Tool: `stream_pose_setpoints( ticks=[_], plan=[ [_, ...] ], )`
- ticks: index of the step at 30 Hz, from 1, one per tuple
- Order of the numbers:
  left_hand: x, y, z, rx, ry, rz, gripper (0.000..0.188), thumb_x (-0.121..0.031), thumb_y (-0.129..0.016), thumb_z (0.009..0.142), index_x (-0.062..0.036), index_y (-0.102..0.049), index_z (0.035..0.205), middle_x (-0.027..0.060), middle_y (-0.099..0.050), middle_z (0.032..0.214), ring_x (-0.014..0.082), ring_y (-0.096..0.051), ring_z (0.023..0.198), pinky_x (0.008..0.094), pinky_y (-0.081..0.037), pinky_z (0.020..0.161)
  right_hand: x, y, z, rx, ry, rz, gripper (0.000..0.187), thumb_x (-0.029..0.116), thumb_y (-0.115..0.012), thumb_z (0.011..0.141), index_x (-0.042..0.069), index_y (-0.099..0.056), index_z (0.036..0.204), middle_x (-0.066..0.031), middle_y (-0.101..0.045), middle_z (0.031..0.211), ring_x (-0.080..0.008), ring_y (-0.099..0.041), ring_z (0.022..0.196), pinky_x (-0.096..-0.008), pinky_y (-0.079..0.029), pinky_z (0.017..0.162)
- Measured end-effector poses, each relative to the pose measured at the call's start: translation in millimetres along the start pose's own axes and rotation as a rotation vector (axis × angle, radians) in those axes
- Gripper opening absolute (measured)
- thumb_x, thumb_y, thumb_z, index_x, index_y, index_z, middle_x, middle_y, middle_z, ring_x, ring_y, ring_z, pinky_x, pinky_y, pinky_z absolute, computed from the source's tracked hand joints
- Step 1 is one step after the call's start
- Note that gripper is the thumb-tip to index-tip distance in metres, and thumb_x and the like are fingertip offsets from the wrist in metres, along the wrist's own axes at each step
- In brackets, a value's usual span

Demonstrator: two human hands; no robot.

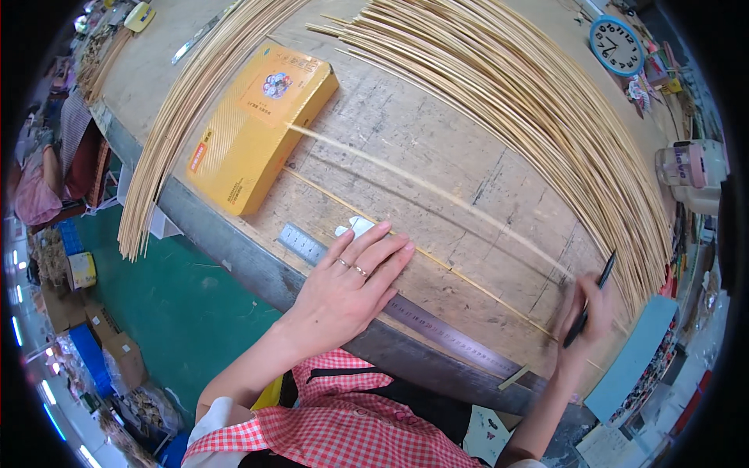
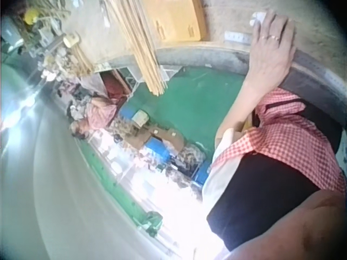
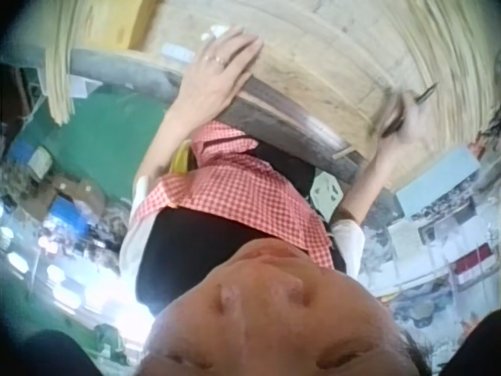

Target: The person measures and marks a bundle of thin bamboo sticks using a metal ruler and a black marker. They align the ruler along the sticks, make marks at specific intervals, and occasionally use a small rectangular block as a guide. The person works methodically, marking multiple sticks in a repetitive sequence.

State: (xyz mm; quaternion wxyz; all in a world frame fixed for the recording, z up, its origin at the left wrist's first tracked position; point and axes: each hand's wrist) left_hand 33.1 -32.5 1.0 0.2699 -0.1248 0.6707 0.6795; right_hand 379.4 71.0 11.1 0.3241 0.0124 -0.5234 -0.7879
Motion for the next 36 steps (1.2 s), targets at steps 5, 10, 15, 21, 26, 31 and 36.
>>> stream_pose_setpoints(
  ticks=[5, 10, 15, 21, 26, 31, 36],
  plan=[
    [-0.7, 1.8, 2.4, 0.018, 0.007, -0.008, 0.072, -0.008, -0.078, 0.078, -0.0119, -0.054, 0.146, 0.0100, -0.050, 0.145, 0.0335, -0.046, 0.141, 0.0588, -0.041, 0.113, 20.9, 8.8, -35.1, 0.085, -0.148, 0.056, 0.029, -0.018, -0.067, 0.080, 0.001, -0.068, 0.102, -0.0123, -0.058, 0.089, -0.0245, -0.059, 0.080, -0.0303, -0.048, 0.069],
    [-2.6, 3.1, 1.8, 0.034, 0.020, -0.006, 0.071, -0.007, -0.077, 0.080, -0.0113, -0.053, 0.147, 0.0120, -0.048, 0.146, 0.0343, -0.045, 0.142, 0.0595, -0.039, 0.115, 29.5, 4.6, -40.3, 0.151, -0.132, 0.065, 0.034, -0.019, -0.068, 0.076, 0.001, -0.070, 0.102, -0.0126, -0.059, 0.091, -0.0254, -0.059, 0.081, -0.0314, -0.046, 0.067],
    [-3.8, 3.5, 4.1, 0.049, 0.031, -0.013, 0.070, -0.006, -0.076, 0.081, -0.0116, -0.053, 0.147, 0.0124, -0.046, 0.147, 0.0344, -0.044, 0.143, 0.0592, -0.038, 0.116, 29.9, 1.6, -49.3, 0.169, -0.239, 0.171, 0.031, -0.016, -0.066, 0.079, 0.001, -0.070, 0.105, -0.0124, -0.059, 0.092, -0.0252, -0.059, 0.081, -0.0316, -0.046, 0.069],
    [-4.3, 3.1, 2.7, 0.047, 0.038, -0.014, 0.070, -0.005, -0.076, 0.082, -0.0119, -0.052, 0.148, 0.0131, -0.045, 0.148, 0.0346, -0.043, 0.144, 0.0583, -0.037, 0.116, 31.8, 11.8, -41.6, 0.258, -0.143, 0.077, 0.035, -0.014, -0.066, 0.080, 0.002, -0.072, 0.109, -0.0107, -0.059, 0.095, -0.0209, -0.057, 0.079, -0.0289, -0.043, 0.065],
    [-4.0, 5.0, 2.7, 0.059, 0.042, -0.014, 0.071, -0.005, -0.076, 0.081, -0.0117, -0.053, 0.147, 0.0132, -0.044, 0.149, 0.0361, -0.042, 0.144, 0.0582, -0.037, 0.116, 32.6, 9.4, -44.9, 0.198, -0.173, 0.132, 0.032, -0.014, -0.069, 0.079, 0.003, -0.072, 0.106, -0.0103, -0.059, 0.095, -0.0191, -0.056, 0.078, -0.0270, -0.040, 0.060],
    [-0.7, 2.0, 1.5, 0.037, 0.017, 0.000, 0.071, -0.004, -0.077, 0.080, -0.0100, -0.053, 0.147, 0.0131, -0.045, 0.150, 0.0374, -0.043, 0.143, 0.0578, -0.037, 0.116, 36.3, 5.6, -51.5, 0.165, -0.163, 0.117, 0.028, -0.006, -0.076, 0.073, 0.003, -0.072, 0.100, -0.0130, -0.060, 0.089, -0.0300, -0.059, 0.081, -0.0374, -0.047, 0.068],
    [-3.9, 4.2, 3.0, 0.075, 0.044, 0.028, 0.070, -0.004, -0.076, 0.080, -0.0096, -0.053, 0.146, 0.0139, -0.046, 0.152, 0.0381, -0.043, 0.144, 0.0579, -0.035, 0.117, 35.0, 9.2, -54.3, 0.257, -0.150, 0.110, 0.032, -0.006, -0.075, 0.073, 0.004, -0.071, 0.104, -0.0132, -0.060, 0.091, -0.0306, -0.060, 0.084, -0.0383, -0.048, 0.069]
  ],
)
Point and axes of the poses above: each hand's wrist, its own z-axis towards the middle knuckle, its own y-axis out of the back of the hand, x = y × z
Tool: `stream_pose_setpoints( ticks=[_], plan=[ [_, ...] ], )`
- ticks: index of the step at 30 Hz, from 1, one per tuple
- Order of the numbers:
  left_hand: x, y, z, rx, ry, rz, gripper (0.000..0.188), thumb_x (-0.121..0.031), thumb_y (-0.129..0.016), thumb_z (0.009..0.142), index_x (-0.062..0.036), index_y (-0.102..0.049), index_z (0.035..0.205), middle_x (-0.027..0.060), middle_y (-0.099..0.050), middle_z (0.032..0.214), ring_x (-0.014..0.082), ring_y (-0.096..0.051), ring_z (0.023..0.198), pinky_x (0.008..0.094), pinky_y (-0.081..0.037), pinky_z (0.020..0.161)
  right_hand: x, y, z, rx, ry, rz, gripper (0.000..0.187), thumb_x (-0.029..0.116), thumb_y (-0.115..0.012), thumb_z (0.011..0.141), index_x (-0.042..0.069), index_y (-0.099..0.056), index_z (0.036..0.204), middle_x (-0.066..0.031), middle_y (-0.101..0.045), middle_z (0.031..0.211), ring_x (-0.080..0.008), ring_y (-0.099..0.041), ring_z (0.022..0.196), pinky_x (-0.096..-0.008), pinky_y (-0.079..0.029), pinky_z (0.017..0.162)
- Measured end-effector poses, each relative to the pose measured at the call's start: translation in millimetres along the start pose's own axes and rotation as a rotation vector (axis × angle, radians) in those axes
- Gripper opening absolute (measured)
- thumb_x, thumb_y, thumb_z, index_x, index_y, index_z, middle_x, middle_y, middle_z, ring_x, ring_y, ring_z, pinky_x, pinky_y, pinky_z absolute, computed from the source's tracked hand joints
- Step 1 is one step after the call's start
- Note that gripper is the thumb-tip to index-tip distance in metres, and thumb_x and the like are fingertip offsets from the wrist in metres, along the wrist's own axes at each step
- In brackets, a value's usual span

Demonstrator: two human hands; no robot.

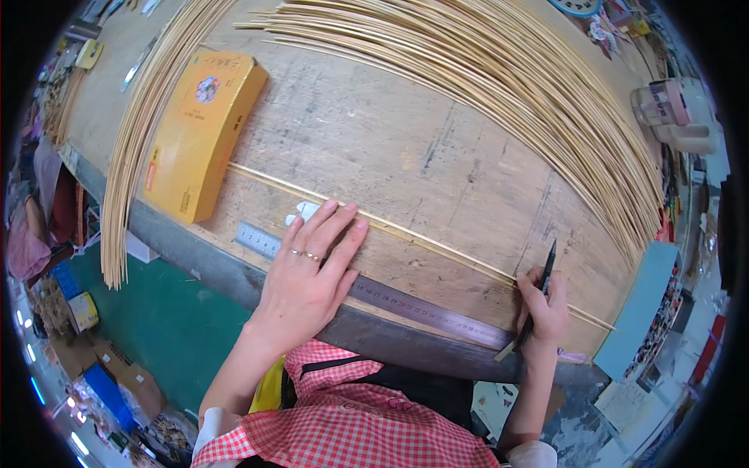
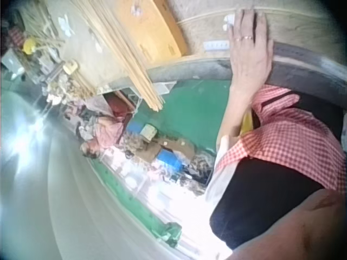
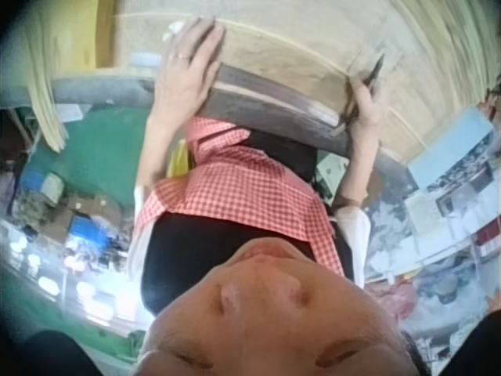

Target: The person measures and marks a bundle of thin bamboo sticks using a metal ruler and a black marker. They align the ruler along the sticks, make marks at specific intervals, and occasionally use a small rectangular block as a guide. The person works methodically, marking multiple sticks in a repetitive sequence.

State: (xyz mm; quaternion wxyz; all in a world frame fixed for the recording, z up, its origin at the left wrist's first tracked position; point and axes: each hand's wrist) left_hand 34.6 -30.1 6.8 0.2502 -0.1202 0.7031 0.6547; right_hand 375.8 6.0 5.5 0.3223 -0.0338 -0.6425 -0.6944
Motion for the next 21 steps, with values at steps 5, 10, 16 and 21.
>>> stream_pose_setpoints(
  ticks=[5, 10, 16, 21],
  plan=[
    [-2.6, 0.9, 0.0, 0.010, 0.022, 0.002, 0.068, -0.002, -0.072, 0.081, -0.0096, -0.053, 0.146, 0.0134, -0.046, 0.152, 0.0379, -0.042, 0.145, 0.0592, -0.032, 0.119, 4.4, 7.2, 15.5, -0.036, 0.015, -0.022, 0.035, -0.007, -0.077, 0.073, 0.005, -0.070, 0.104, -0.0139, -0.060, 0.092, -0.0317, -0.061, 0.085, -0.0398, -0.049, 0.071],
    [-5.0, 0.7, -1.1, 0.002, 0.035, 0.013, 0.069, -0.001, -0.071, 0.082, -0.0097, -0.051, 0.148, 0.0126, -0.045, 0.153, 0.0374, -0.039, 0.147, 0.0583, -0.029, 0.121, -12.5, 9.2, 78.3, -0.211, 0.071, -0.046, 0.029, -0.009, -0.073, 0.078, 0.002, -0.067, 0.105, -0.0161, -0.061, 0.097, -0.0338, -0.061, 0.088, -0.0415, -0.050, 0.075],
    [-3.1, 1.3, 0.1, 0.010, 0.014, 0.019, 0.067, -0.003, -0.071, 0.084, -0.0098, -0.051, 0.148, 0.0125, -0.045, 0.154, 0.0362, -0.039, 0.147, 0.0583, -0.030, 0.120, -29.2, 3.2, 140.2, -0.213, 0.121, -0.309, 0.017, 0.002, -0.069, 0.085, 0.002, -0.062, 0.100, -0.0157, -0.058, 0.097, -0.0336, -0.058, 0.093, -0.0437, -0.047, 0.077],
    [-2.1, -0.1, 0.8, 0.004, 0.005, 0.031, 0.067, -0.007, -0.073, 0.084, -0.0098, -0.052, 0.147, 0.0120, -0.045, 0.154, 0.0352, -0.041, 0.146, 0.0590, -0.033, 0.118, -36.2, -4.5, 131.7, -0.134, 0.116, -0.340, 0.012, 0.004, -0.068, 0.087, 0.003, -0.059, 0.095, -0.0153, -0.056, 0.097, -0.0343, -0.058, 0.092, -0.0446, -0.046, 0.075]
  ],
)
Point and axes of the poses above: each hand's wrist, its own z-axis towards the middle knuckle, its own y-axis out of the back of the hand, x = y × z
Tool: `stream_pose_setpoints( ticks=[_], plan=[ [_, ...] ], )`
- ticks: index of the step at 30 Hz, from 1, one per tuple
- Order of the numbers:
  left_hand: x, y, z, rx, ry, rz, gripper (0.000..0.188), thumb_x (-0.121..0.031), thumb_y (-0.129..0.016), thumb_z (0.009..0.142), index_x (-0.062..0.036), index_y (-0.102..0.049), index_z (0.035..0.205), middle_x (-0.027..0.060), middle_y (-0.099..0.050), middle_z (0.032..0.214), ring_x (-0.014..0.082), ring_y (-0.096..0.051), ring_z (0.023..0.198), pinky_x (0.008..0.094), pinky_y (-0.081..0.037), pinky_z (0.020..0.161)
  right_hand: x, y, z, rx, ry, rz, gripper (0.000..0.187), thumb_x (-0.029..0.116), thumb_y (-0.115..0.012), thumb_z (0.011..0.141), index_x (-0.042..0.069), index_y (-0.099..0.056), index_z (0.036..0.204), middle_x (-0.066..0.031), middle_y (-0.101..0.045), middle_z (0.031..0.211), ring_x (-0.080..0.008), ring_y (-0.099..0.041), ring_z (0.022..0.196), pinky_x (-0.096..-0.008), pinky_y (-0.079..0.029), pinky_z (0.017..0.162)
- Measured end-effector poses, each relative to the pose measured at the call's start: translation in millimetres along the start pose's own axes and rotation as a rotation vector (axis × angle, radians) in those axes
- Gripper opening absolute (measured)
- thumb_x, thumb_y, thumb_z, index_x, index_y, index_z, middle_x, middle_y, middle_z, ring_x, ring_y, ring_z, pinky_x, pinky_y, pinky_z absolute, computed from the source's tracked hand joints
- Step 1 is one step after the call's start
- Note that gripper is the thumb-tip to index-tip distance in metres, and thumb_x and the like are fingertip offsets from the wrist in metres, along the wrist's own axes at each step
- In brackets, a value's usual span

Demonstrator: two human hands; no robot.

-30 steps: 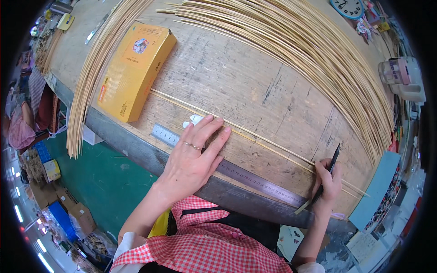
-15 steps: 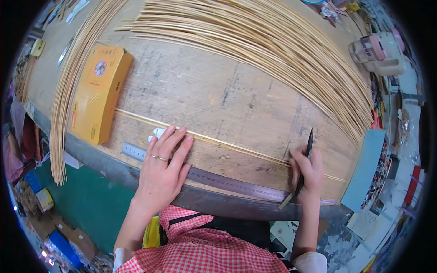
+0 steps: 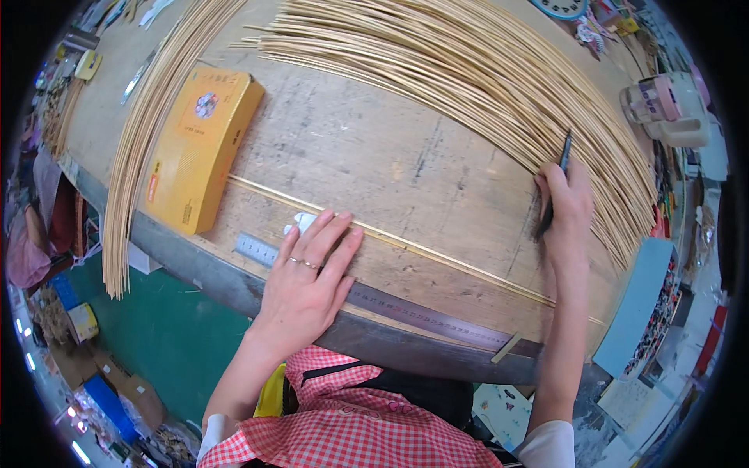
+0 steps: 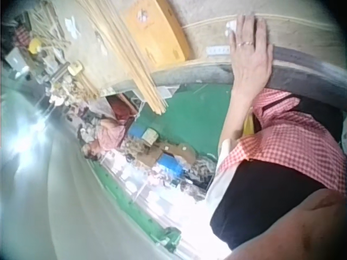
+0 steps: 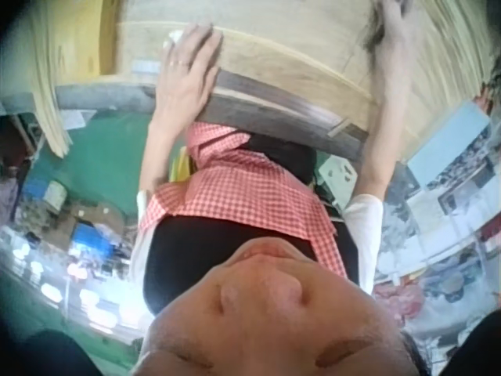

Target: The person measures and marks a bundle of thin bamboo sticks using a metal ruler and a black marker. They align the ruler along the sticks, make marks at specific intervals, and occasionally use a small rectangular block as a guide. The person works methodically, marking multiple sticks in a repetitive sequence.

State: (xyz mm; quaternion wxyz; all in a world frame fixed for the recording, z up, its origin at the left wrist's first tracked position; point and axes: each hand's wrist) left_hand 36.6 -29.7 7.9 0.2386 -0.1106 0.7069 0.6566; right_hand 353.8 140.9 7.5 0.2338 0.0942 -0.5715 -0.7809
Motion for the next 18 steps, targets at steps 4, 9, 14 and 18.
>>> stream_pose_setpoints(
  ticks=[4, 9, 14, 18],
  plan=[
    [1.4, 0.8, -2.0, 0.004, -0.003, 0.011, 0.069, -0.009, -0.074, 0.083, -0.0100, -0.051, 0.148, 0.0110, -0.045, 0.156, 0.0340, -0.041, 0.146, 0.0585, -0.034, 0.117, 3.3, 3.2, -11.6, -0.015, -0.064, 0.036, 0.014, 0.002, -0.070, 0.086, 0.004, -0.060, 0.096, -0.0150, -0.057, 0.094, -0.0336, -0.059, 0.088, -0.0438, -0.046, 0.074],
    [0.9, 0.5, -2.2, 0.006, -0.007, 0.015, 0.071, -0.009, -0.074, 0.083, -0.0110, -0.051, 0.150, 0.0107, -0.044, 0.156, 0.0336, -0.041, 0.147, 0.0583, -0.035, 0.117, -1.5, 18.8, -32.5, -0.018, -0.094, 0.115, 0.017, -0.003, -0.071, 0.086, 0.003, -0.059, 0.097, -0.0148, -0.059, 0.092, -0.0342, -0.060, 0.085, -0.0418, -0.049, 0.074],
    [2.5, 0.7, -2.0, 0.014, -0.020, 0.022, 0.070, -0.011, -0.073, 0.084, -0.0126, -0.051, 0.150, 0.0108, -0.043, 0.157, 0.0335, -0.039, 0.148, 0.0581, -0.035, 0.117, -12.2, 23.9, -58.3, -0.051, -0.060, 0.104, 0.020, -0.008, -0.071, 0.083, 0.002, -0.058, 0.095, -0.0146, -0.061, 0.093, -0.0330, -0.061, 0.083, -0.0394, -0.049, 0.072],
    [3.1, 1.1, -2.2, 0.014, -0.017, 0.030, 0.069, -0.011, -0.073, 0.084, -0.0132, -0.051, 0.150, 0.0110, -0.043, 0.156, 0.0336, -0.039, 0.148, 0.0581, -0.036, 0.116, 4.4, 26.9, -62.2, -0.060, -0.052, 0.156, 0.021, -0.007, -0.069, 0.084, 0.002, -0.063, 0.101, -0.0140, -0.067, 0.094, -0.0312, -0.064, 0.084, -0.0392, -0.051, 0.073]
  ],
)
Point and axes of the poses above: each hand's wrist, its own z-axis towards the middle knuckle, its own y-axis out of the back of the hand, x = y × z
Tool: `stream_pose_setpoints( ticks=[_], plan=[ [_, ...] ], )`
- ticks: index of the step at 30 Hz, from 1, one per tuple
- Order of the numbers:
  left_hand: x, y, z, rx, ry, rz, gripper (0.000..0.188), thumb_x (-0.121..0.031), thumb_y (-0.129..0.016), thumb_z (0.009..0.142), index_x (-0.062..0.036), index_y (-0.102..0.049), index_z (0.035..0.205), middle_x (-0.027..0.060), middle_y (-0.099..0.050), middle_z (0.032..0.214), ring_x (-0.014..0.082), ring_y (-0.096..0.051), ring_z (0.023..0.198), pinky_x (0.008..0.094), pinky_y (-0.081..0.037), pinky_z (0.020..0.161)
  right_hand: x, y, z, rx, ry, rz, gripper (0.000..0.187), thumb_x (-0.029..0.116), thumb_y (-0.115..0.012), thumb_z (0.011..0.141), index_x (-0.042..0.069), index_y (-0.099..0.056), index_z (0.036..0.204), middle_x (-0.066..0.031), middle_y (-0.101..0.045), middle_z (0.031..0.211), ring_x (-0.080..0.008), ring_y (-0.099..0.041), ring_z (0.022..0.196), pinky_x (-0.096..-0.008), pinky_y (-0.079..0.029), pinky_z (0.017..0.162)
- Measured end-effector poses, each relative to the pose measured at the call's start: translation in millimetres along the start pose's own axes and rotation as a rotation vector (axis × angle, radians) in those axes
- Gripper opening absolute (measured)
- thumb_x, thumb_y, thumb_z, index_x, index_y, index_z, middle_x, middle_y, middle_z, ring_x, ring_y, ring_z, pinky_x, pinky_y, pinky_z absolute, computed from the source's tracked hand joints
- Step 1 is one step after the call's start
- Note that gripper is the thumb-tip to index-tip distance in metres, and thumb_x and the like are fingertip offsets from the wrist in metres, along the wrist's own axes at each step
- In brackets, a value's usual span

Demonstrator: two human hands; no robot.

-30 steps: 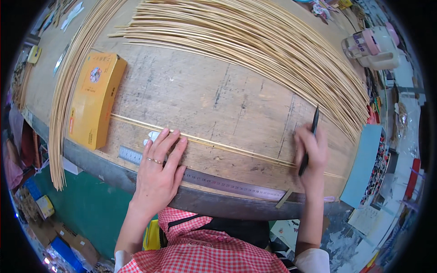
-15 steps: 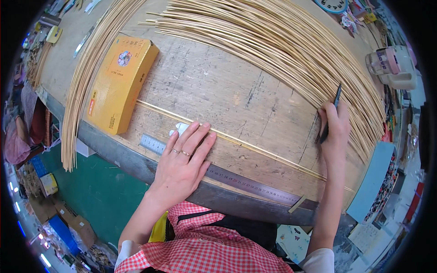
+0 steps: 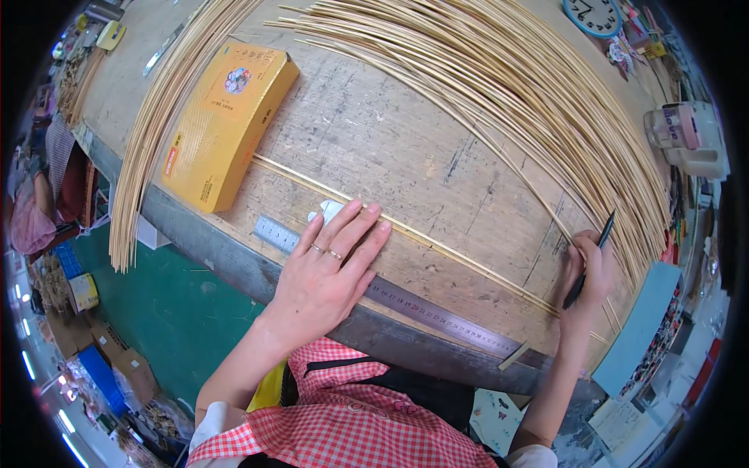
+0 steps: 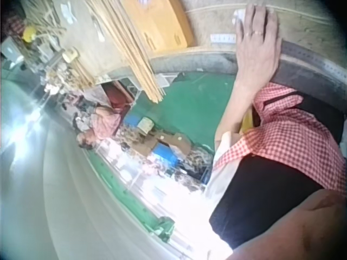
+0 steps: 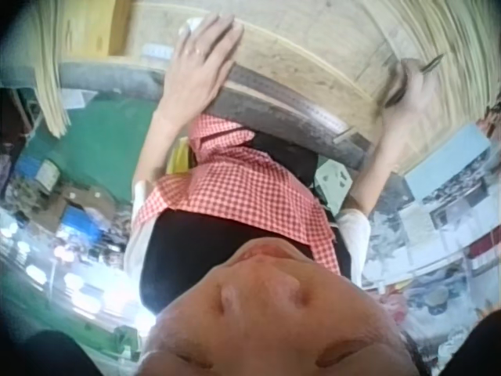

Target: The person measures and marks a bundle of thin bamboo sticks using a metal ruler and a black marker. They align the ruler along the sticks, make marks at specific intervals, and occasionally use a small rectangular block as a guide. The person works methodically, marking multiple sticks in a repetitive sequence.

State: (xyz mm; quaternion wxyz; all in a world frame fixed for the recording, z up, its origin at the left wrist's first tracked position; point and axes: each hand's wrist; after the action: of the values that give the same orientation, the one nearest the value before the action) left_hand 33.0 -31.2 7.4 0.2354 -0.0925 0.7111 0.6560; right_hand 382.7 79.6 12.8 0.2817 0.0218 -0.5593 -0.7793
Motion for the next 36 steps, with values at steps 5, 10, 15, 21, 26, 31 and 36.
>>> stream_pose_setpoints(
  ticks=[5, 10, 15, 21, 26, 31, 36],
  plan=[
    [0.0, 1.0, 0.7, -0.004, -0.008, 0.041, 0.068, -0.013, -0.074, 0.083, -0.0140, -0.053, 0.148, 0.0113, -0.045, 0.155, 0.0329, -0.041, 0.147, 0.0565, -0.037, 0.116, 57.3, -10.3, 9.9, 0.168, 0.117, 0.452, 0.035, -0.002, -0.067, 0.078, 0.004, -0.068, 0.113, -0.0149, -0.072, 0.098, -0.0313, -0.069, 0.088, -0.0414, -0.053, 0.079],
    [4.3, 8.7, 8.2, -0.028, -0.089, 0.103, 0.068, -0.020, -0.079, 0.079, -0.0154, -0.058, 0.143, 0.0101, -0.051, 0.149, 0.0302, -0.047, 0.142, 0.0525, -0.042, 0.112, 118.4, -47.1, 56.4, 0.350, 0.321, 0.644, 0.029, 0.002, -0.063, 0.079, 0.002, -0.064, 0.107, -0.0150, -0.064, 0.092, -0.0357, -0.063, 0.091, -0.0421, -0.050, 0.076],
    [12.2, 7.3, 8.1, -0.048, -0.135, 0.125, 0.058, -0.023, -0.080, 0.078, -0.0157, -0.063, 0.133, 0.0089, -0.054, 0.145, 0.0287, -0.050, 0.139, 0.0515, -0.044, 0.110, 134.4, -68.6, 73.9, 0.461, 0.405, 0.726, 0.019, 0.005, -0.064, 0.078, 0.003, -0.058, 0.095, -0.0143, -0.057, 0.083, -0.0340, -0.058, 0.084, -0.0428, -0.048, 0.075],
    [16.7, 9.1, 8.1, -0.048, -0.180, 0.135, 0.046, -0.023, -0.078, 0.079, -0.0158, -0.066, 0.123, 0.0095, -0.055, 0.143, 0.0284, -0.051, 0.138, 0.0528, -0.044, 0.109, 143.0, -67.9, 84.4, 0.536, 0.481, 0.680, 0.016, 0.007, -0.064, 0.079, 0.004, -0.055, 0.091, -0.0134, -0.057, 0.082, -0.0324, -0.059, 0.083, -0.0419, -0.049, 0.073],
    [19.2, 10.1, 9.2, -0.039, -0.217, 0.172, 0.037, -0.023, -0.077, 0.080, -0.0162, -0.069, 0.116, 0.0102, -0.058, 0.138, 0.0281, -0.051, 0.138, 0.0533, -0.044, 0.109, 147.3, -66.3, 92.3, 0.539, 0.542, 0.671, 0.015, 0.008, -0.065, 0.079, 0.003, -0.054, 0.089, -0.0130, -0.056, 0.082, -0.0325, -0.060, 0.086, -0.0424, -0.050, 0.072],
    [19.0, 10.6, 9.4, -0.035, -0.214, 0.183, 0.035, -0.023, -0.076, 0.080, -0.0160, -0.068, 0.113, 0.0102, -0.059, 0.137, 0.0281, -0.050, 0.139, 0.0539, -0.043, 0.110, 149.1, -64.8, 94.2, 0.554, 0.594, 0.654, 0.015, 0.009, -0.065, 0.080, 0.002, -0.053, 0.087, -0.0142, -0.057, 0.083, -0.0326, -0.060, 0.089, -0.0430, -0.051, 0.074],
    [18.8, 12.9, 9.1, -0.009, -0.214, 0.155, 0.041, -0.018, -0.063, 0.081, -0.0119, -0.067, 0.122, 0.0119, -0.054, 0.143, 0.0276, -0.047, 0.140, 0.0532, -0.042, 0.109, 149.3, -72.3, 90.1, 0.509, 0.617, 0.637, 0.015, 0.011, -0.064, 0.081, 0.002, -0.052, 0.082, -0.0162, -0.057, 0.083, -0.0342, -0.059, 0.088, -0.0430, -0.051, 0.073]
  ],
)
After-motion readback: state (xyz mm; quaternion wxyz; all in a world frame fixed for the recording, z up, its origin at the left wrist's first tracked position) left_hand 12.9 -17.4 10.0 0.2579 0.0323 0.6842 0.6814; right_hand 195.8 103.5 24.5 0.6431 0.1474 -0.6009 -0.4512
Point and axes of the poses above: each hand's wrist, its own z-axis towards the middle knuckle, its own y-axis out of the back of the hand, x = y × z
